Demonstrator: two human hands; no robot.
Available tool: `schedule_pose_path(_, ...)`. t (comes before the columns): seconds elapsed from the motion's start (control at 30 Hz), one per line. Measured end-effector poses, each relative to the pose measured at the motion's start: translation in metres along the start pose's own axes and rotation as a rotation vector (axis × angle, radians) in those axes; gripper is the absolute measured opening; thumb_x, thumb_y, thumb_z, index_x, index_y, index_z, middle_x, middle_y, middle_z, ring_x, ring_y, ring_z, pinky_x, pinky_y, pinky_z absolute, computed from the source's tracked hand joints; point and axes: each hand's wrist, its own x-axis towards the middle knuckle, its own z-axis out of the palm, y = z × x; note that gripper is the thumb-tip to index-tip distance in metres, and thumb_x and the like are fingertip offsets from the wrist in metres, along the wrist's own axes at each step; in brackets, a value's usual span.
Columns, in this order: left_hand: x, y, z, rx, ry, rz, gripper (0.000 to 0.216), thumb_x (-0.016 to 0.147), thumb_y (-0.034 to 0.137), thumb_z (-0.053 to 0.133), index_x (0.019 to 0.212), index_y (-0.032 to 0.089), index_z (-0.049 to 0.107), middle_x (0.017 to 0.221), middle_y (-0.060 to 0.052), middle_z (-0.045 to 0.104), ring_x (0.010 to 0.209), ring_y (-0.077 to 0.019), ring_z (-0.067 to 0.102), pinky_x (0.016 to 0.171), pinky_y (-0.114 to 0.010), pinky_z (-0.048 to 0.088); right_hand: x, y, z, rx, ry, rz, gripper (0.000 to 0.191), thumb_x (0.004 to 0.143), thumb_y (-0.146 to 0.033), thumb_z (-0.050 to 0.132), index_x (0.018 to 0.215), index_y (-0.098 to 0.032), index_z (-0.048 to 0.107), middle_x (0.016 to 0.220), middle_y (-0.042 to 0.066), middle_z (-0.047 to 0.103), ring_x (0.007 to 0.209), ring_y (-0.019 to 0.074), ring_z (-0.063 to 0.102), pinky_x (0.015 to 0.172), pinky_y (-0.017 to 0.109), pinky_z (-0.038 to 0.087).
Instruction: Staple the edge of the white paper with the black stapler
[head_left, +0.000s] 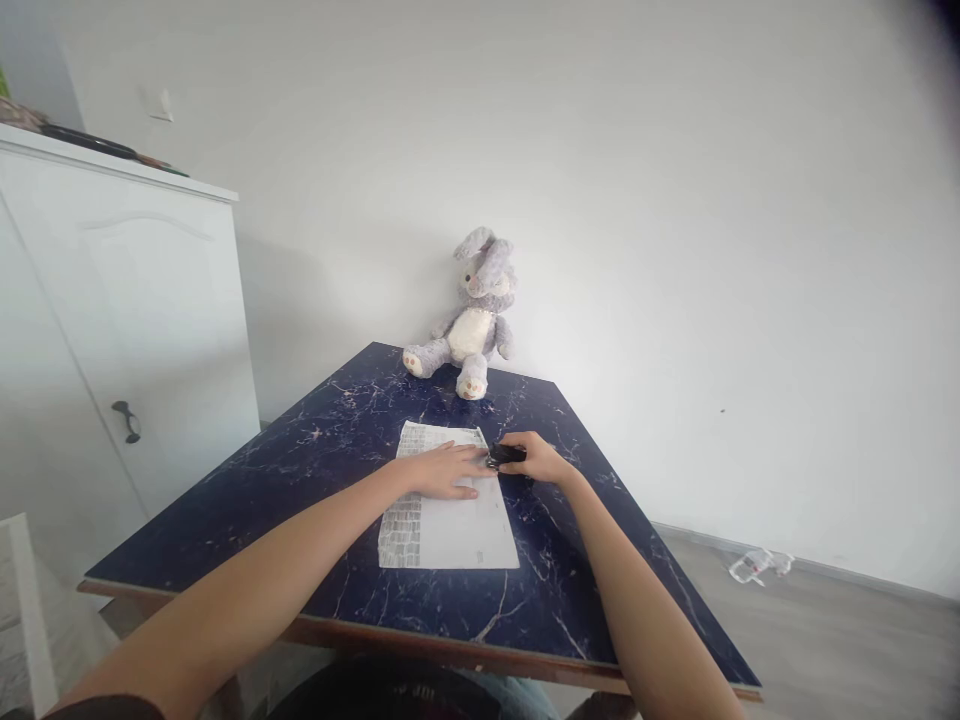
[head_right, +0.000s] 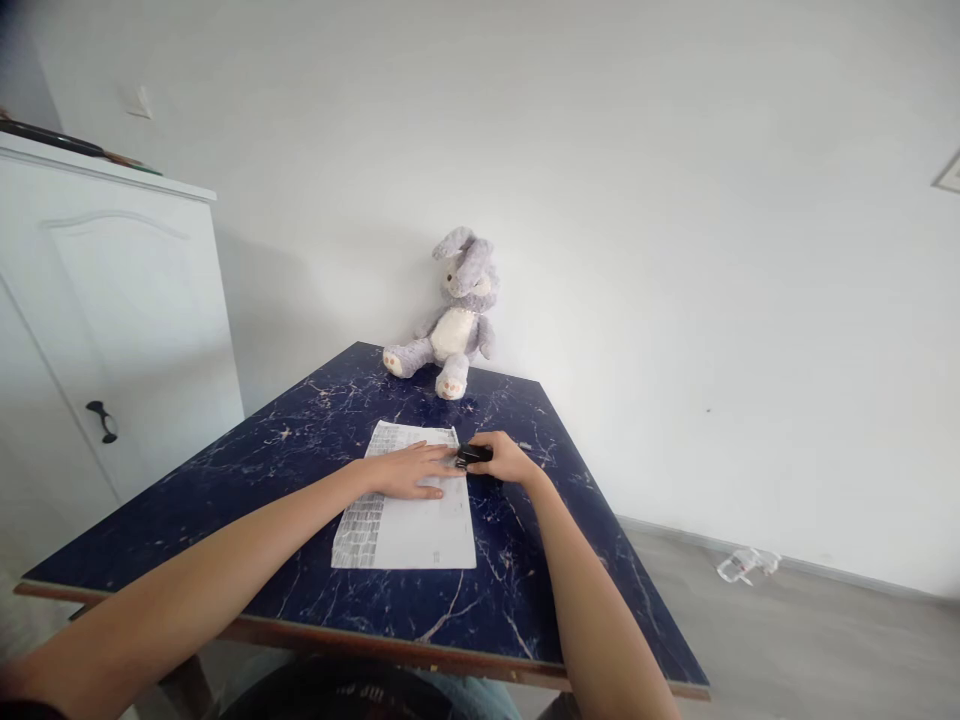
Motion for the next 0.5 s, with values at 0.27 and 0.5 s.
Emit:
schedule_pose_path(0.27, -0.002, 0.003, 0.002, -0.021, -0.058, -0.042, 0.065, 0.098, 0.064, 0.039, 0.157, 0.037, 0.033, 0.170, -0.003, 0.002, 0.156, -0.0343, 0.001, 0.122, -0.062, 0.004, 0.008, -0.020, 0.009, 0.021, 0.075, 0.024, 0.041, 0.095, -0.055, 0.052, 0.089, -0.019, 0.070, 0.087, 0.004, 0.069, 0.080, 0.0202, 0.061, 0.077, 0.030, 0.044)
schedule_pose_path(0.5, -0.003, 0.007, 0.003, -0.052, -0.044, -0.038, 0.060, 0.100, 0.060, 0.040, 0.155, 0.037, 0.039, 0.170, -0.005, 0.005, 0.156, -0.0355, 0.001, 0.121, -0.065, 0.003, 0.021, -0.030, 0.031, -0.193, 0.539, 0.162, 0.049, 0.104, -0.048, 0.028, 0.091, -0.021, 0.066, 0.088, 0.008, 0.065, 0.087, 0.0234, 0.058, 0.083, 0.034, 0.043)
